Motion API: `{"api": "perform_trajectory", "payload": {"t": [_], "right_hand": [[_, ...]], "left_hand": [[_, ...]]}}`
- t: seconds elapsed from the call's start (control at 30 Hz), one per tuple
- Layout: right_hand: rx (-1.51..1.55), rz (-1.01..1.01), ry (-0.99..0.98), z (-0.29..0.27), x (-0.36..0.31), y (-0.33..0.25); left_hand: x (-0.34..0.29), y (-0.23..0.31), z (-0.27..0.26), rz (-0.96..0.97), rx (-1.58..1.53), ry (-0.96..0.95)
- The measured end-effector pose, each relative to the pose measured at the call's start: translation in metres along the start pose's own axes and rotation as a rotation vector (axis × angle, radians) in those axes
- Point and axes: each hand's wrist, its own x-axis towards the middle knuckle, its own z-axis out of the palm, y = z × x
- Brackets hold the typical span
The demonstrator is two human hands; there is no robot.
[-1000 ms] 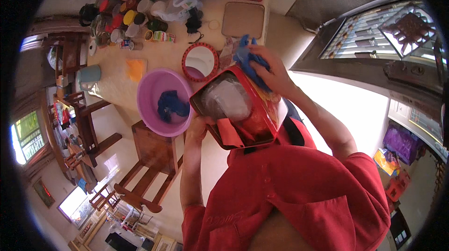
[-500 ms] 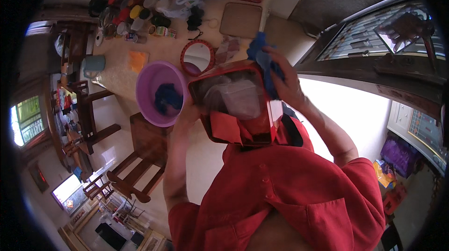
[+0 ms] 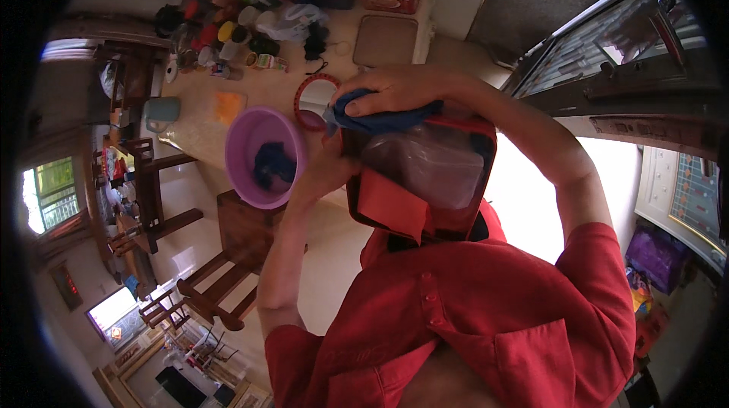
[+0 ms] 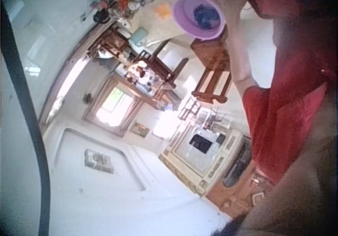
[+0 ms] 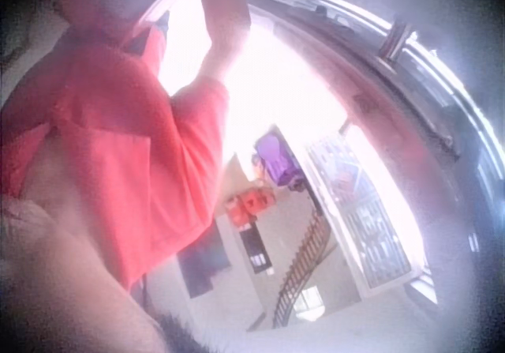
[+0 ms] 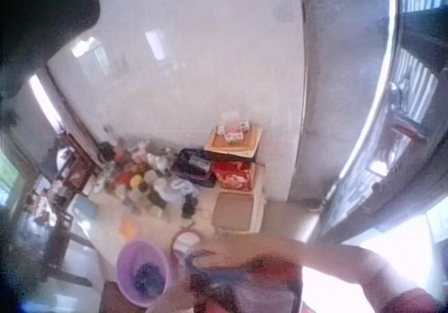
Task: The person cleans a variety of household objects by hand using a cloth, including an electric kettle, a kettle base, a plastic container, and a small handheld mirror.
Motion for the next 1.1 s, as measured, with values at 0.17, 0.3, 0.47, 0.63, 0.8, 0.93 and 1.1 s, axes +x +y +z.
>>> {"api": "perform_trajectory", "payload": {"t": [0.17, 0.3, 0.47, 0.63, 0.8, 0.93, 1.1], "right_hand": [[-0.061, -0.045, 0.03, 0.012, -0.013, 0.017], [-0.065, -0.011, 0.154, 0.01, -0.057, 0.043], [-0.122, -0.19, 0.968, 0.096, -0.084, 0.069], [-0.136, 0.053, 1.025, 0.133, -0.083, 0.051], [-0.044, 0.048, 0.985, 0.078, -0.049, 0.061], [0.002, -0.039, 0.838, 0.047, -0.04, 0.063], [-0.077, -0.119, 0.78, 0.04, -0.055, 0.057]], "left_hand": [[-0.02, -0.021, 0.003, -0.133, -0.151, 0.105], [-0.031, -0.036, -0.001, -0.196, -0.356, 0.116], [-0.036, -0.069, -0.011, -0.288, -0.424, 0.171], [-0.039, -0.08, -0.007, -0.234, -0.583, 0.235], [-0.035, -0.096, -0.007, -0.224, -0.773, 0.272], [-0.029, -0.104, -0.009, -0.18, -0.996, 0.174], [-0.026, -0.091, -0.002, -0.353, -1.145, 0.298]]}}
